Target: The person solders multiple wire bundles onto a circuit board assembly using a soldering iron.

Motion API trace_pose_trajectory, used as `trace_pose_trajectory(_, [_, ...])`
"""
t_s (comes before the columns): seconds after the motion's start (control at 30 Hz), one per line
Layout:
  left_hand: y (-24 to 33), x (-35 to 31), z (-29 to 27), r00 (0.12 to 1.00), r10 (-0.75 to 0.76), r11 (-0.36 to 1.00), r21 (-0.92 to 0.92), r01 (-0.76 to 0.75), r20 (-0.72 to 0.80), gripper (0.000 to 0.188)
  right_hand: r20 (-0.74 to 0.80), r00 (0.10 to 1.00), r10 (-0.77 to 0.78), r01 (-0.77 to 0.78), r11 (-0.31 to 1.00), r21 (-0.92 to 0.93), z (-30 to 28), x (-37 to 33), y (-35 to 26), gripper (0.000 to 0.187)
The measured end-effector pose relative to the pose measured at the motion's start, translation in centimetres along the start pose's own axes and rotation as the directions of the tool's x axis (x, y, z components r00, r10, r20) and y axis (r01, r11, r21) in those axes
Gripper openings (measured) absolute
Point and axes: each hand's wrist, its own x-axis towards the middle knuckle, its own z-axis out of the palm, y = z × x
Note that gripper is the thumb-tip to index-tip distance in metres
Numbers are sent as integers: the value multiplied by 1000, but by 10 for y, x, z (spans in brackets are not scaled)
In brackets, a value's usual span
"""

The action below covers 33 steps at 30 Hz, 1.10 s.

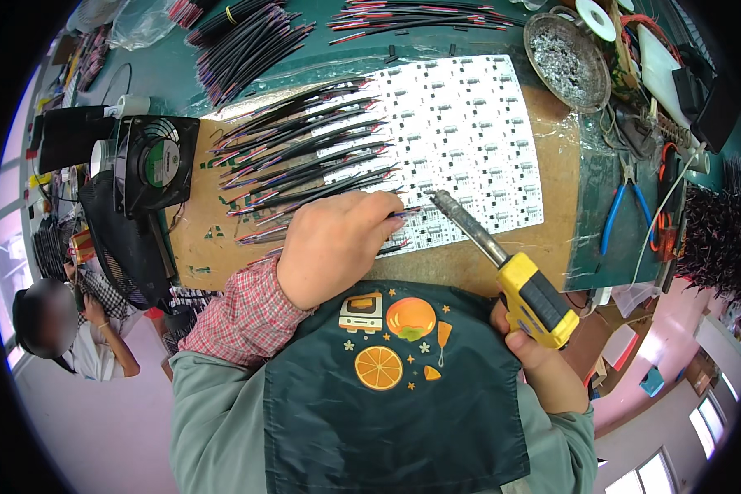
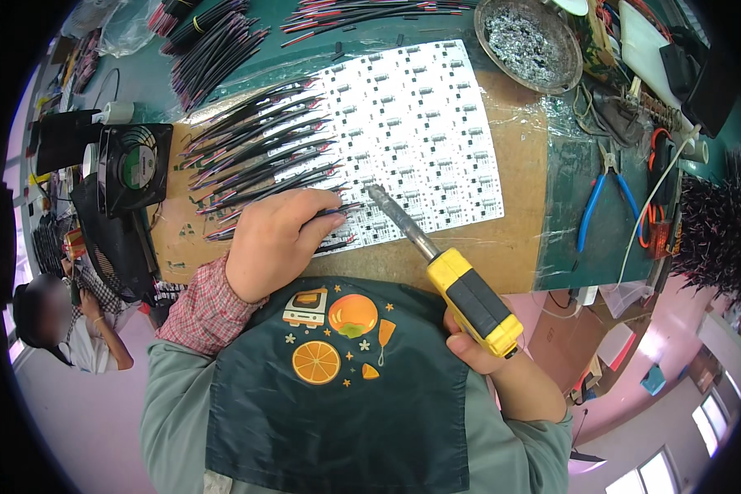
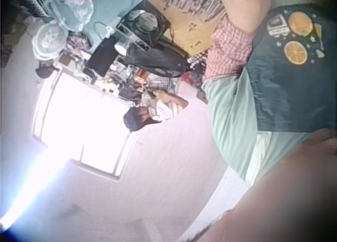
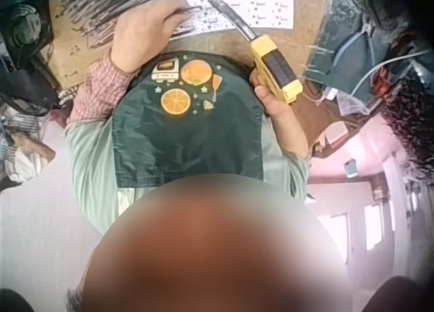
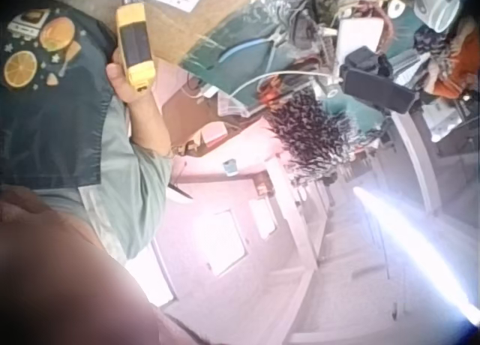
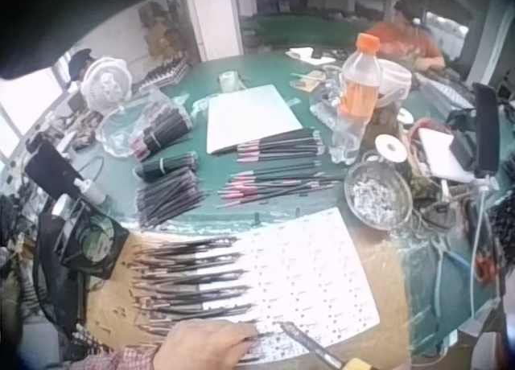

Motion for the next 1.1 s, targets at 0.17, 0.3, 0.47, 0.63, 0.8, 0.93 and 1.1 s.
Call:
trace_pose_trajectory(0.17, [-1,0,3,1000,7,1000,-3,-7,-18,12,-18,999,37,-36,997,68,-1,-7,9,29])
trace_pose_trajectory(0.3, [-2,-1,3,999,-1,1000,-4,1,-34,12,-5,999,39,-39,996,86,-1,-7,11,28])
trace_pose_trajectory(0.47, [1,2,-4,1000,1,1000,-20,-1,5,13,-13,998,67,-65,993,100,-3,-9,12,29])
trace_pose_trajectory(0.63, [0,0,-1,998,38,999,-23,-39,-42,14,9,999,35,-36,998,55,-5,-6,11,29])
trace_pose_trajectory(0.8, [-3,1,0,998,37,999,-26,-38,-42,15,18,999,-31,30,998,64,-3,-5,10,29])
trace_pose_trajectory(0.93, [-5,1,2,998,35,998,-45,-37,-46,14,26,998,-58,56,997,53,-3,-4,9,29])
trace_pose_trajectory(1.1, [-6,2,2,999,32,998,-48,-33,-11,12,38,999,-33,34,999,-28,-4,-6,9,32])
